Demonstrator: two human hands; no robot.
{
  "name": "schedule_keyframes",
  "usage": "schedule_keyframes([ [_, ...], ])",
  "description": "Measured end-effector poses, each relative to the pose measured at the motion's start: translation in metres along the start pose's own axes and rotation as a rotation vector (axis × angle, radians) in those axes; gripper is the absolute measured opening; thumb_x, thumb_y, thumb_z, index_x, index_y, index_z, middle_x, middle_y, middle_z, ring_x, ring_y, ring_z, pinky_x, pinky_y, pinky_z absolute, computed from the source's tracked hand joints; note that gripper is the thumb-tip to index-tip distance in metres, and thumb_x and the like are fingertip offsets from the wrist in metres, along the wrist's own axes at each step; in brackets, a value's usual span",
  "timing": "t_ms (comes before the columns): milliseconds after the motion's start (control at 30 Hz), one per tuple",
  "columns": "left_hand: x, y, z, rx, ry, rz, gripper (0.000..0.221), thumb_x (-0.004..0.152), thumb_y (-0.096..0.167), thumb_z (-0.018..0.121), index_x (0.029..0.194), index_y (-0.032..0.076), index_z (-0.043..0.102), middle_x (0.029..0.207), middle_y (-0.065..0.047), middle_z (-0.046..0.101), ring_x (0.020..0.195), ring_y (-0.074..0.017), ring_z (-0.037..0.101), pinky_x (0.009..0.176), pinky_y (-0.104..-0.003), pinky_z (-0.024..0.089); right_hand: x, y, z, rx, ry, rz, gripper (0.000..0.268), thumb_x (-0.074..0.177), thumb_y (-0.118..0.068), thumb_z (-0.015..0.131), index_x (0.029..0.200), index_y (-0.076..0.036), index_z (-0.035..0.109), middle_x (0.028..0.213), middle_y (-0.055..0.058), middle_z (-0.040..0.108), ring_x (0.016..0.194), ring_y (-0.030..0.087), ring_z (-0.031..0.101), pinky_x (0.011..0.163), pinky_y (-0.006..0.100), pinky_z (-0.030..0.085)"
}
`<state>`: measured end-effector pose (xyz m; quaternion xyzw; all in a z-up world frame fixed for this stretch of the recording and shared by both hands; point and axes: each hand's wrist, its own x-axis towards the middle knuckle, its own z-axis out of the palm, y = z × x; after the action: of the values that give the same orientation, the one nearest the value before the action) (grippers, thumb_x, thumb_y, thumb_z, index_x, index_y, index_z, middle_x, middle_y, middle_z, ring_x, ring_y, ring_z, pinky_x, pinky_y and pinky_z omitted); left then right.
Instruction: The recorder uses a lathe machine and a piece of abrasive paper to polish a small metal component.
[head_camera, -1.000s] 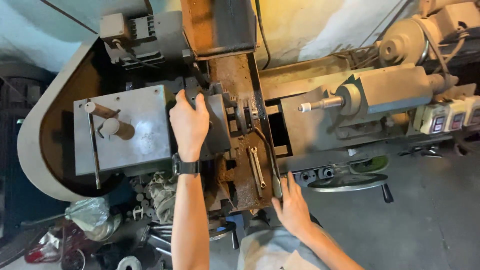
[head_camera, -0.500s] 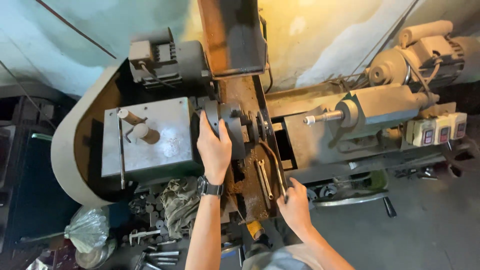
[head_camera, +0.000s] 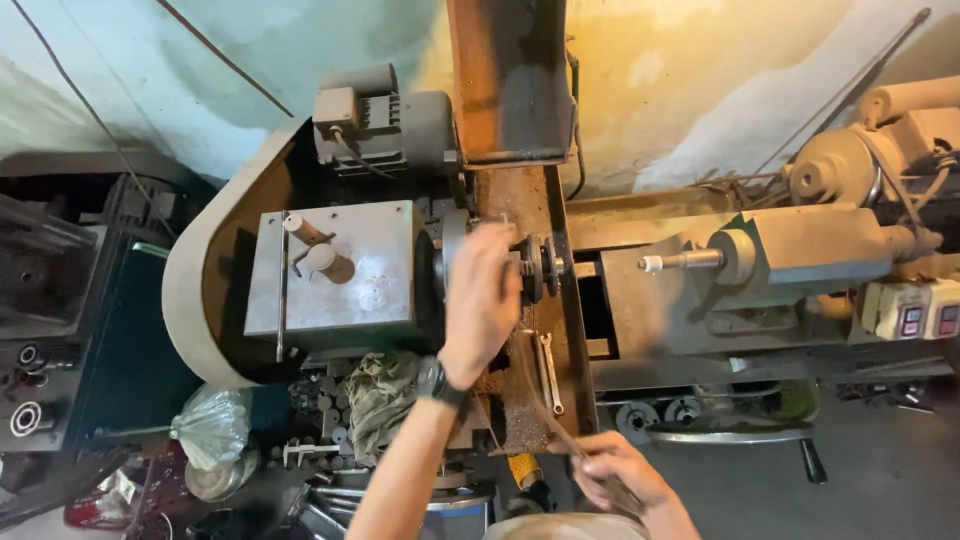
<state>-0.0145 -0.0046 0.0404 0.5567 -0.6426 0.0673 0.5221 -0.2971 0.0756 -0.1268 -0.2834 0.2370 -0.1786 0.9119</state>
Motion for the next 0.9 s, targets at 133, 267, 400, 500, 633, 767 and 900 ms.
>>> schedule_keyframes([
  [133, 0.041, -0.021, 0.079, 0.222, -0.796, 0.103, 0.025, 0.092, 0.013, 0.068, 0.114, 0.002, 0.068, 0.123, -0.016, 0.066, 0.122, -0.0351, 0.059, 0.104, -0.051, 0.046, 0.040, 0.003, 0.020, 0.387, -0.333, -0.123, 0.049, 0.095, -0.012, 0.051, 0.137, 0.012, 0.055, 0.061, 0.008, 0.055, 0.046, 0.017, 0.056, 0.042, 0.029, 0.048],
  [267, 0.053, -0.029, 0.132, 0.441, -1.128, -0.002, 0.017, 0.091, 0.011, 0.066, 0.104, 0.005, 0.074, 0.118, -0.017, 0.071, 0.118, -0.0349, 0.064, 0.100, -0.057, 0.045, 0.054, -0.009, 0.028, 0.661, -0.307, -0.156, 0.048, 0.096, -0.009, 0.048, 0.137, 0.015, 0.051, 0.058, 0.006, 0.051, 0.046, 0.017, 0.058, 0.042, 0.029, 0.050],
  [400, 0.055, -0.038, 0.153, 0.497, -1.357, -0.183, 0.026, 0.084, 0.007, 0.070, 0.110, 0.005, 0.075, 0.119, -0.018, 0.072, 0.114, -0.0362, 0.067, 0.099, -0.059, 0.045, 0.043, -0.027, 0.040, 0.638, -0.348, -0.154, 0.047, 0.099, -0.011, 0.048, 0.139, 0.013, 0.049, 0.054, 0.001, 0.045, 0.048, 0.019, 0.058, 0.041, 0.030, 0.050],
  [500, 0.054, -0.042, 0.159, 0.513, -1.398, -0.246, 0.032, 0.081, 0.009, 0.073, 0.113, 0.005, 0.074, 0.121, -0.017, 0.071, 0.115, -0.0362, 0.067, 0.098, -0.057, 0.048, 0.045, -0.032, 0.038, 0.649, -0.397, -0.121, 0.048, 0.100, -0.014, 0.049, 0.140, 0.011, 0.050, 0.054, -0.001, 0.042, 0.046, 0.018, 0.055, 0.040, 0.029, 0.048],
  [633, 0.052, -0.048, 0.165, 0.515, -1.392, -0.252, 0.034, 0.080, 0.008, 0.074, 0.114, 0.006, 0.074, 0.122, -0.016, 0.071, 0.116, -0.0355, 0.067, 0.096, -0.052, 0.051, 0.063, -0.038, 0.029, 0.490, -0.207, -0.108, 0.049, 0.100, -0.018, 0.052, 0.139, 0.011, 0.053, 0.055, -0.002, 0.038, 0.041, 0.016, 0.053, 0.039, 0.028, 0.045],
  [767, 0.050, -0.051, 0.165, 0.517, -1.403, -0.243, 0.033, 0.080, 0.007, 0.074, 0.113, 0.005, 0.075, 0.121, -0.017, 0.071, 0.115, -0.0358, 0.068, 0.098, -0.051, 0.050, 0.061, -0.059, 0.034, 0.084, -0.028, -0.142, 0.046, 0.097, -0.014, 0.055, 0.136, 0.009, 0.060, 0.051, -0.003, 0.037, 0.040, 0.017, 0.053, 0.040, 0.030, 0.047],
  [900, 0.052, -0.051, 0.164, 0.506, -1.412, -0.248, 0.034, 0.079, 0.008, 0.075, 0.112, 0.005, 0.075, 0.121, -0.017, 0.071, 0.114, -0.0361, 0.068, 0.097, -0.050, 0.050, 0.063, -0.052, 0.044, -0.186, 0.149, -0.140, 0.040, 0.093, -0.010, 0.057, 0.129, 0.003, 0.068, 0.048, -0.002, 0.039, 0.036, 0.014, 0.049, 0.040, 0.032, 0.048],
])
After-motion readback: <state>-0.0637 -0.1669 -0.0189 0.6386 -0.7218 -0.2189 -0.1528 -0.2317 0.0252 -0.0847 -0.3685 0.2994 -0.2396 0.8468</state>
